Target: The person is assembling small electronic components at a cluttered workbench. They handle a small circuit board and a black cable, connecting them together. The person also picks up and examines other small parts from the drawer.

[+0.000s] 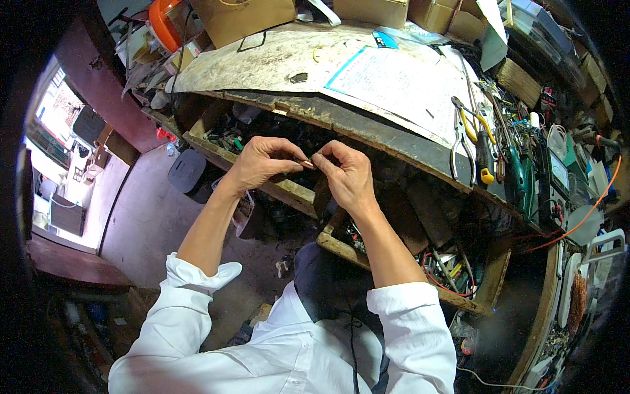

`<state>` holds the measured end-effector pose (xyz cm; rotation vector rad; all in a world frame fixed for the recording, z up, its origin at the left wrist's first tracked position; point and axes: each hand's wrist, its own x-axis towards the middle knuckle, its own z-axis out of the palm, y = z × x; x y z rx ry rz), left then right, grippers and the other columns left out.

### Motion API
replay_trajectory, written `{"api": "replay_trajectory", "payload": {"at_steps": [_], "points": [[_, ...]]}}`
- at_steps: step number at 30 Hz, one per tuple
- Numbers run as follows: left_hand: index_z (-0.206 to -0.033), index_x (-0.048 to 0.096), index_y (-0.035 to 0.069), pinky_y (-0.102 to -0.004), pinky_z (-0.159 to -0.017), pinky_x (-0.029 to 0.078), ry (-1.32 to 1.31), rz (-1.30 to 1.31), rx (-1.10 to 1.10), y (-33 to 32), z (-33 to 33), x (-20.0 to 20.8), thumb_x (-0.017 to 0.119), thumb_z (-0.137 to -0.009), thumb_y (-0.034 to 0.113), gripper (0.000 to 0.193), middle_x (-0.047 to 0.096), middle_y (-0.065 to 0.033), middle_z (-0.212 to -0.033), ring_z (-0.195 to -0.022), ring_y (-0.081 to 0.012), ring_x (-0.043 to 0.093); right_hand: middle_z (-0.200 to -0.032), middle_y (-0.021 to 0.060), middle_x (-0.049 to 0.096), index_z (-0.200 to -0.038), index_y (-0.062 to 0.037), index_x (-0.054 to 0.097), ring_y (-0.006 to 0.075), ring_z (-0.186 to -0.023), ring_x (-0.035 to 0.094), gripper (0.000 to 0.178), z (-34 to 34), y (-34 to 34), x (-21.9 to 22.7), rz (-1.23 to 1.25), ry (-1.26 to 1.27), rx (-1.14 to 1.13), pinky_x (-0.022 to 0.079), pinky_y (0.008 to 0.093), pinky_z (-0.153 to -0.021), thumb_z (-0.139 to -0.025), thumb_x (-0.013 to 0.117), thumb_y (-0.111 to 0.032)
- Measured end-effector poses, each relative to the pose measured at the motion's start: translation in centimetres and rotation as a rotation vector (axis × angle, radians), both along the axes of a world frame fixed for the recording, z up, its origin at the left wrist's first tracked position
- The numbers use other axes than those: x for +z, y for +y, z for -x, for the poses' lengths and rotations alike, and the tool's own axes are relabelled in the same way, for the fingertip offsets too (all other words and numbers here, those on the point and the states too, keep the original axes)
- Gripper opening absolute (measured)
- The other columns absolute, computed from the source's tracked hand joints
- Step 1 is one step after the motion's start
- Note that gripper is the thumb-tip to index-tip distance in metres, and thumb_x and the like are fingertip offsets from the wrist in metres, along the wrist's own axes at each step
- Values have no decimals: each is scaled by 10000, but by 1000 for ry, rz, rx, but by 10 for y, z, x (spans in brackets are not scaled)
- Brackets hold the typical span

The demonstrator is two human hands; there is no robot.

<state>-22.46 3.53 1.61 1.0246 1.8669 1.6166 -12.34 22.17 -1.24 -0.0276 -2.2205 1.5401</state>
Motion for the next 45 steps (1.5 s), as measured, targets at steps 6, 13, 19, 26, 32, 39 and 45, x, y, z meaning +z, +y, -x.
{"api": "replay_trajectory", "payload": {"at_steps": [6,13,19,26,32,39,45], "points": [[-946,766,33,-213,-702,518,19,-23,-30,1,2,-3,737,-819,-25,143,745,-30,-859,-772,-65,649,-692,56,637,-857,-2,666,120,-651,560,168,1,1,-1,10,-15,-29,450,289,-621,-895,693,-163],[-963,746,14,-235,-750,544,-70,-49,-22,-1,1,2,724,-826,-33,147,750,-55,-904,-823,-89,677,-732,-19,614,-919,-24,659,46,-548,503,132,4,1,-7,143,20,1,382,206,-474,-967,644,-146],[-992,674,22,-244,-733,554,-89,-104,62,-2,11,-6,732,-848,11,155,732,-79,-933,-804,-109,680,-803,25,658,-1034,-2,660,63,-590,553,118,7,4,-7,206,-57,-68,456,216,-511,-953,640,-87],[-1009,590,29,-247,-592,540,-204,-255,112,-11,16,-10,678,-894,98,160,719,-127,-907,-677,-137,673,-784,23,638,-1079,0,644,67,-564,537,155,4,1,-3,232,-43,-53,427,223,-456,-938,598,-43],[-1036,571,15,-273,-573,549,-216,-464,208,-12,21,-17,644,-910,112,175,710,-163,-900,-658,-169,676,-721,8,575,-987,13,647,90,-650,494,143,1,2,0,53,-24,3,427,262,-608,-912,543,-50],[-1181,600,-35,-285,-592,573,-81,-630,566,1,24,-29,552,-1008,124,240,694,-142,-970,-709,-150,667,-787,38,595,-982,9,627,113,-736,536,166,-1,5,-5,75,-48,38,458,266,-693,-865,510,9],[-1180,584,-29,-308,-614,586,-25,-660,712,3,23,-29,526,-1032,153,242,664,-130,-994,-743,-170,664,-833,57,639,-994,11,637,125,-753,591,168,-19,-3,-1,-54,-62,29,493,287,-699,-891,505,26]]}}
